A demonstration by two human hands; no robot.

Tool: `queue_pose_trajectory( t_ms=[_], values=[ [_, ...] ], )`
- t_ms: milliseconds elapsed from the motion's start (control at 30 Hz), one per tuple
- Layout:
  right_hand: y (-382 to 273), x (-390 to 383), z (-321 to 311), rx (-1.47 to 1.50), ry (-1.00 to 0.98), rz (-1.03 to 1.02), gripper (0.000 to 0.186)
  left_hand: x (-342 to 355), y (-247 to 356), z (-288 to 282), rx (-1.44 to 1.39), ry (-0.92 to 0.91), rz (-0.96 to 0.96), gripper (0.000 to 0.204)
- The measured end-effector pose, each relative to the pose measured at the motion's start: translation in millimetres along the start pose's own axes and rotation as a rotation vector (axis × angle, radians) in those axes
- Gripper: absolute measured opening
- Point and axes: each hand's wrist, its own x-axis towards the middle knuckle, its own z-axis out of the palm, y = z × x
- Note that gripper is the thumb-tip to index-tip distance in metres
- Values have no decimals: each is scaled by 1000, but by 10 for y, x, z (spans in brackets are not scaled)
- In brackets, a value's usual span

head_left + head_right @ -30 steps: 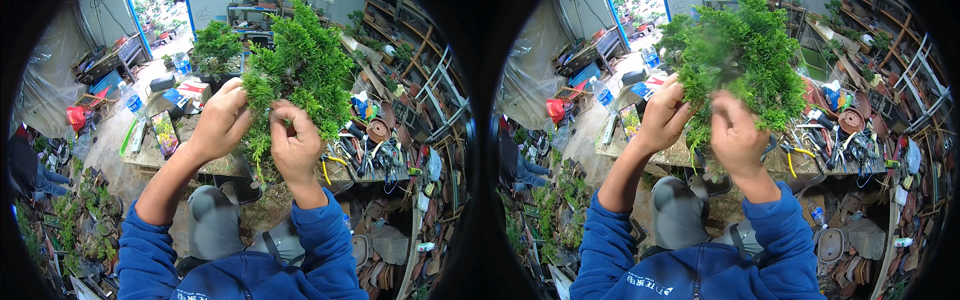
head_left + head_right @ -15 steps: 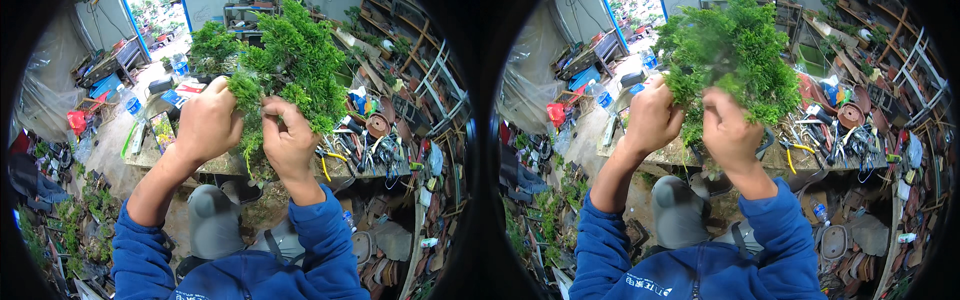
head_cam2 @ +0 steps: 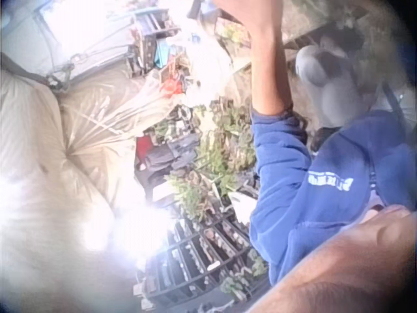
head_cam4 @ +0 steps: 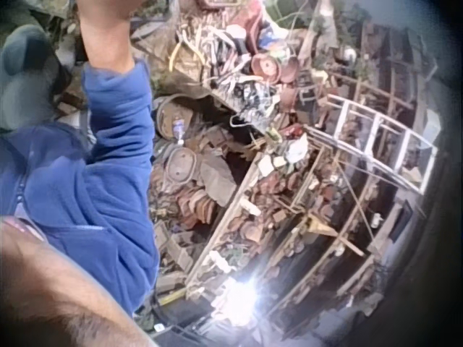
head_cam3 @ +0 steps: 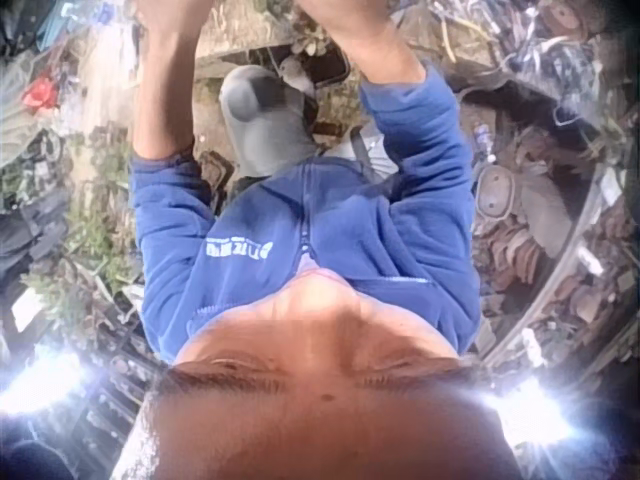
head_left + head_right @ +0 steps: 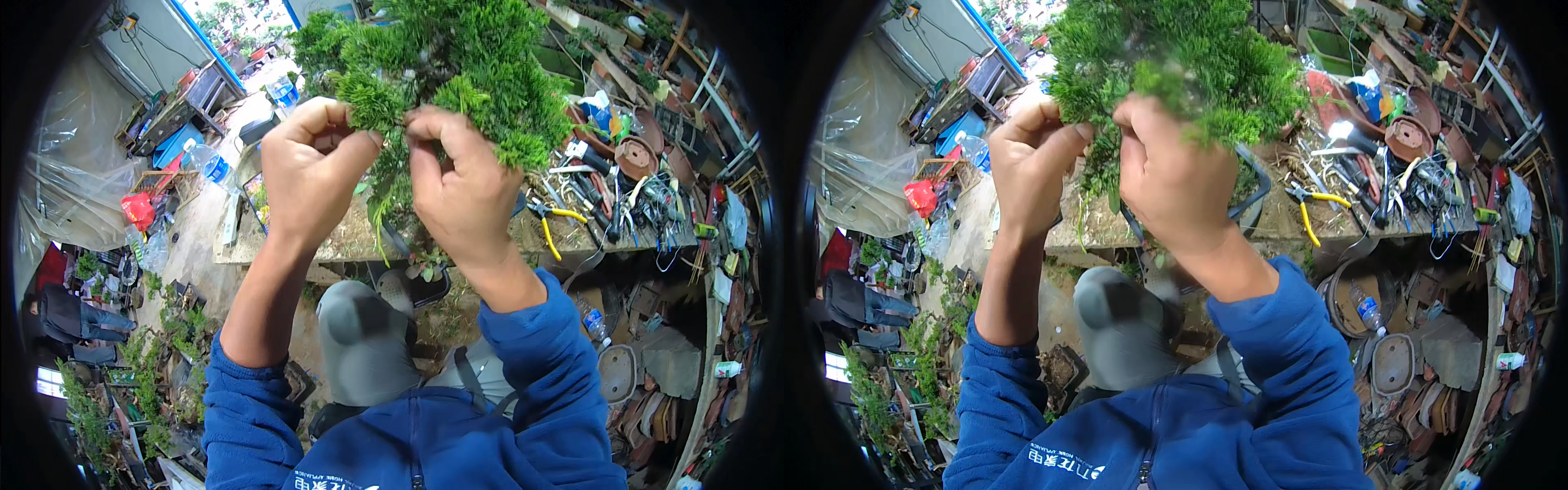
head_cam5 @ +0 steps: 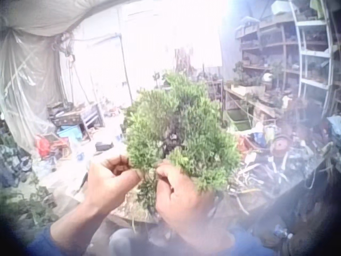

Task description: The person trims a small potted bonsai tree by hand, plucking and shaping individual sprigs of foliage. The person works methodically across the canopy, removing small pieces of foliage and occasionally rotating the pot to access different areas.

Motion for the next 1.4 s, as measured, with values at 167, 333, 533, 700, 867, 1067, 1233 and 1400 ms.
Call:
queue_pose_trajectory(
  t_ms=[167,333,533,700,867,1067,1233,1400],
  values=[
    [17,-6,15,2,7,16,18,4,-4,70,-78,-22,27,6],
    [21,-16,27,32,-2,28,19,4,-30,97,-80,16,50,8],
    [64,4,37,38,20,-22,18,53,-21,28,-297,-89,-103,7],
    [54,-3,21,28,10,-20,18,87,13,-90,-410,-226,-291,6],
    [12,2,20,53,46,-41,16,121,-65,-172,-697,-270,-290,20],
    [-64,39,-18,104,12,90,25,96,0,-280,-579,-120,-124,13],
    [-148,103,-45,-5,-63,112,35,73,72,9,-94,40,161,67],
    [-218,219,-98,-169,-132,-1,33,203,80,94,44,142,199,42]
  ],
)
